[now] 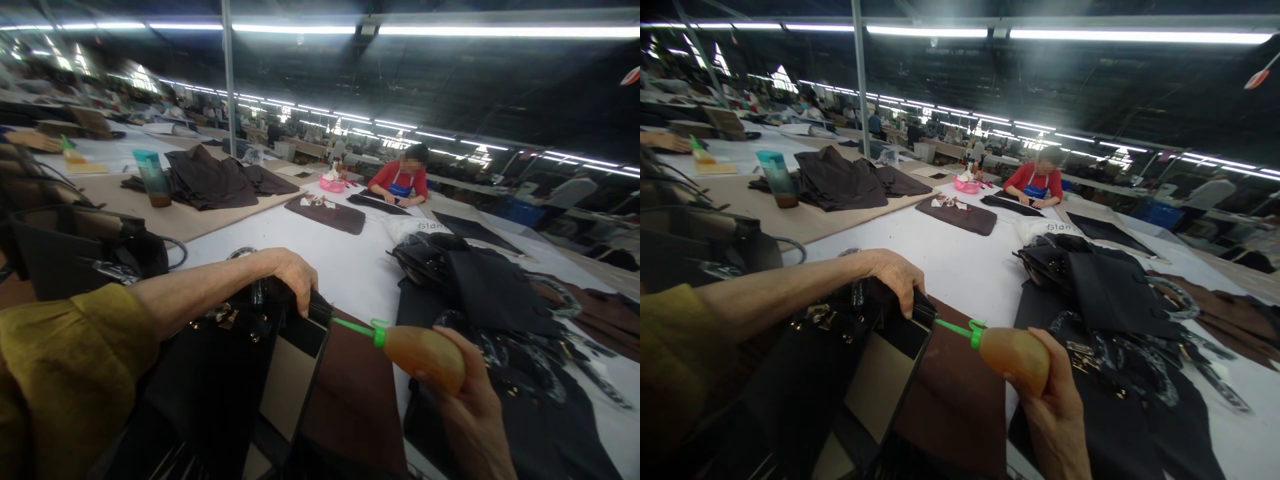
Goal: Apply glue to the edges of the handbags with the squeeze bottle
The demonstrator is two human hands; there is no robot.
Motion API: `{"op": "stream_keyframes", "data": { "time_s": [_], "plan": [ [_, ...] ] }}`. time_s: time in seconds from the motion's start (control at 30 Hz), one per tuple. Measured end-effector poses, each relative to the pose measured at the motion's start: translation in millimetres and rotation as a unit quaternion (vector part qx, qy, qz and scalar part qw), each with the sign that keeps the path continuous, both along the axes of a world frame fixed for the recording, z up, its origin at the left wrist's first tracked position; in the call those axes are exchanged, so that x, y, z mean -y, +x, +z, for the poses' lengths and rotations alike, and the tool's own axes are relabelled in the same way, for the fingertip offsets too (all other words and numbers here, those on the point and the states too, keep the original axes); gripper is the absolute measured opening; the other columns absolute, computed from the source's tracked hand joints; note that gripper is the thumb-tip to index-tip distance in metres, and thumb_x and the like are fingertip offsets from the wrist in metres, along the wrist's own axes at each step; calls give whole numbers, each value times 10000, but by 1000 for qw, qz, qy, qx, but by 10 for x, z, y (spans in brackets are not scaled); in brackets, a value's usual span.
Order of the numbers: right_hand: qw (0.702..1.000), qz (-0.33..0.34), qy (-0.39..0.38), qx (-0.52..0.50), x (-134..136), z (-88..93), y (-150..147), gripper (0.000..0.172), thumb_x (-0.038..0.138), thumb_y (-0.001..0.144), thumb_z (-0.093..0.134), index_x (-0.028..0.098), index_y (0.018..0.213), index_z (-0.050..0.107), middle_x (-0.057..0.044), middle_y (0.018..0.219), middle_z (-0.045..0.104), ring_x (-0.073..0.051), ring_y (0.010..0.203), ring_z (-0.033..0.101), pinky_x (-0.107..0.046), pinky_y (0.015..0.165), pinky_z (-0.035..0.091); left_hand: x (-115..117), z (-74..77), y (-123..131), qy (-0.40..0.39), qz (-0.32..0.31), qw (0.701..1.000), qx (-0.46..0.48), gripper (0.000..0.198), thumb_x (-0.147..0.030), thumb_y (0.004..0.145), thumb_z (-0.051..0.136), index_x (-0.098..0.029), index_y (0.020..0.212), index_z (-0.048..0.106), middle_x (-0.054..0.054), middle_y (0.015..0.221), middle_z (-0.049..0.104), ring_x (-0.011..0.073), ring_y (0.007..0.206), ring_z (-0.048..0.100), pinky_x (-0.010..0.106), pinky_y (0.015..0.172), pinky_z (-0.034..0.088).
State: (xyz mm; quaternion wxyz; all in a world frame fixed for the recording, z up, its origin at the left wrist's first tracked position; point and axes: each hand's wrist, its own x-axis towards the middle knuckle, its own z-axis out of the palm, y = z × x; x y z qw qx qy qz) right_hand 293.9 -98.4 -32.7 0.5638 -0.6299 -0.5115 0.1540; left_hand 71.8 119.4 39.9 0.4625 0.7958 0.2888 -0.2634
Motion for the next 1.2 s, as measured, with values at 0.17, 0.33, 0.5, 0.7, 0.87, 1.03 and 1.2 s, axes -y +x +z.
{"op": "stream_keyframes", "data": {
  "time_s": [0.17,0.33,0.5,0.7,0.87,1.03,1.2],
  "plan": [
    [1000,-2,-6,-10,-76,21,0,476,416,693,709,243,1103,538,-19,1071,541,-218,879,522,-261,745,424,9,12,10,21,-12,1000,-3,293,-296,581,682,-149,834,689,-1,608,649,169,560,588,236,504,483],
    [998,21,-36,-37,-70,-43,29,471,410,675,731,263,1086,555,3,1012,562,-197,842,534,-233,723,445,20,0,-3,24,-7,1000,8,306,-292,583,672,-145,851,689,13,656,670,183,581,596,257,529,494],
    [988,44,-65,-131,-67,-118,117,526,372,707,720,275,1175,501,1,1059,556,-189,863,531,-222,732,452,20,-34,7,13,-3,1000,9,328,-286,586,663,-141,879,689,27,690,680,197,582,600,287,544,504],
    [991,42,-73,-103,-93,-137,143,530,378,665,743,254,1136,533,-18,1071,554,-234,918,528,-261,704,472,20,-35,24,36,-15,999,9,349,-299,589,668,-145,901,692,34,722,690,202,601,606,282,536,504],
    [993,41,-90,-61,-73,-111,151,525,408,661,735,251,1122,537,-12,1016,575,-218,860,546,-270,749,451,19,-35,34,39,-28,999,9,336,-308,602,649,-132,886,682,37,719,687,196,598,601,277,541,508],
    [993,41,-107,-26,-34,-117,149,515,418,646,736,245,1095,552,-19,973,602,-218,815,570,-262,715,471,19,-34,31,43,-32,999,-1,372,-310,600,650,-141,931,671,25,744,688,185,626,607,272,576,520],
    [994,34,-99,-16,6,-91,102,510,430,615,749,247,1059,576,-26,972,611,-213,807,587,-233,692,477,6,-71,5,17,-23,1000,8,324,-298,596,649,-146,883,663,17,706,668,180,619,606,264,562,511]
  ]
}}
